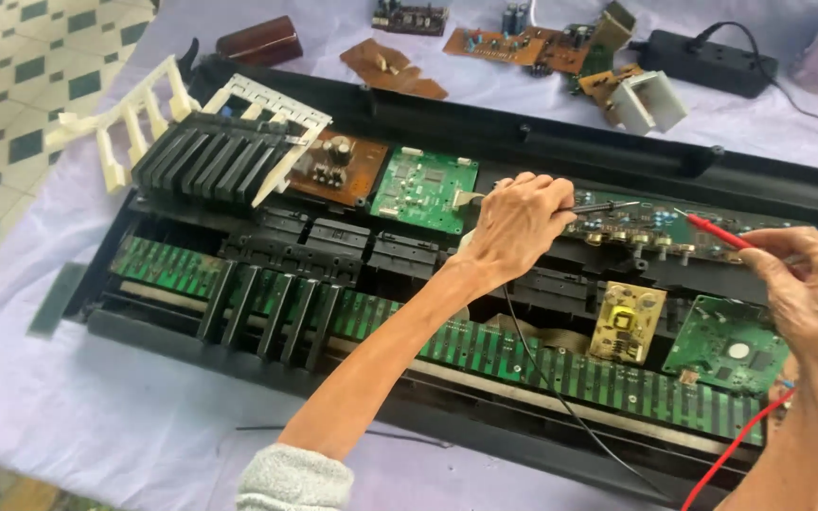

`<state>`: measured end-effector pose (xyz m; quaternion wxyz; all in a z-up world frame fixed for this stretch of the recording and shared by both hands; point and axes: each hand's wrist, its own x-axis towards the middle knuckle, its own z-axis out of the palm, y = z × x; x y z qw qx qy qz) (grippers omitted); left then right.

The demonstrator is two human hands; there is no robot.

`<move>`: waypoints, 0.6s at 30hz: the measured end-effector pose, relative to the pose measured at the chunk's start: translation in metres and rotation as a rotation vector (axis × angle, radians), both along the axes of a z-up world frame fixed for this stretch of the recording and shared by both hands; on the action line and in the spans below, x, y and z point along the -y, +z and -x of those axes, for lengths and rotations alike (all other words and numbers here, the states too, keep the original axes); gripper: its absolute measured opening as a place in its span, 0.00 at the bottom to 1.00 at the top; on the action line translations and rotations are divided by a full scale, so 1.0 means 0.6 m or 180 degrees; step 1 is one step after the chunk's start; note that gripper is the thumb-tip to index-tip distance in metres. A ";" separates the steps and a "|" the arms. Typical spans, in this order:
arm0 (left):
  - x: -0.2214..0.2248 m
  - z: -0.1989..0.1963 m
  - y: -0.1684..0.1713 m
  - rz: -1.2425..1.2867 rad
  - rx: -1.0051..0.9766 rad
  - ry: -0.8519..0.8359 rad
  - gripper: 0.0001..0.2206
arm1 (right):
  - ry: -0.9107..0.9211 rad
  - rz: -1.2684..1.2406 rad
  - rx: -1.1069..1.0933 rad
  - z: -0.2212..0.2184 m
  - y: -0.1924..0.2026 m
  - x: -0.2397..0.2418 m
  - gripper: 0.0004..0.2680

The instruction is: Testing electronic components on circuit boards inside a disassembled keyboard using a multimeter

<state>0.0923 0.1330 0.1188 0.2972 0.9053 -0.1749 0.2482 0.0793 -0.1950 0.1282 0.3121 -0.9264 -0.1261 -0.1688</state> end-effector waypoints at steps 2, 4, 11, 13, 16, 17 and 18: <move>0.003 0.002 0.004 0.0069 0.0134 -0.0002 0.08 | -0.0158 0.0099 0.0015 0.010 0.022 -0.005 0.06; 0.008 0.004 -0.007 0.0138 0.0205 -0.0014 0.06 | -0.0328 0.0197 -0.0032 0.025 0.030 -0.008 0.06; 0.008 0.007 -0.028 -0.0101 0.0502 0.0175 0.07 | -0.0457 0.0456 0.0161 0.019 0.035 0.008 0.04; 0.018 0.000 -0.025 -0.0145 0.0517 0.0203 0.07 | -0.0507 0.0642 0.0171 0.014 0.049 0.018 0.04; 0.027 0.000 -0.012 -0.0218 0.0533 0.0086 0.08 | -0.0396 0.0323 0.0217 -0.001 0.058 0.024 0.03; 0.027 -0.002 -0.006 -0.0104 0.0523 -0.0023 0.07 | -0.0357 0.0256 0.0322 -0.010 0.054 0.026 0.04; 0.026 -0.004 0.001 0.0009 0.0512 -0.0134 0.06 | -0.0317 0.0191 0.0427 -0.018 0.051 0.027 0.05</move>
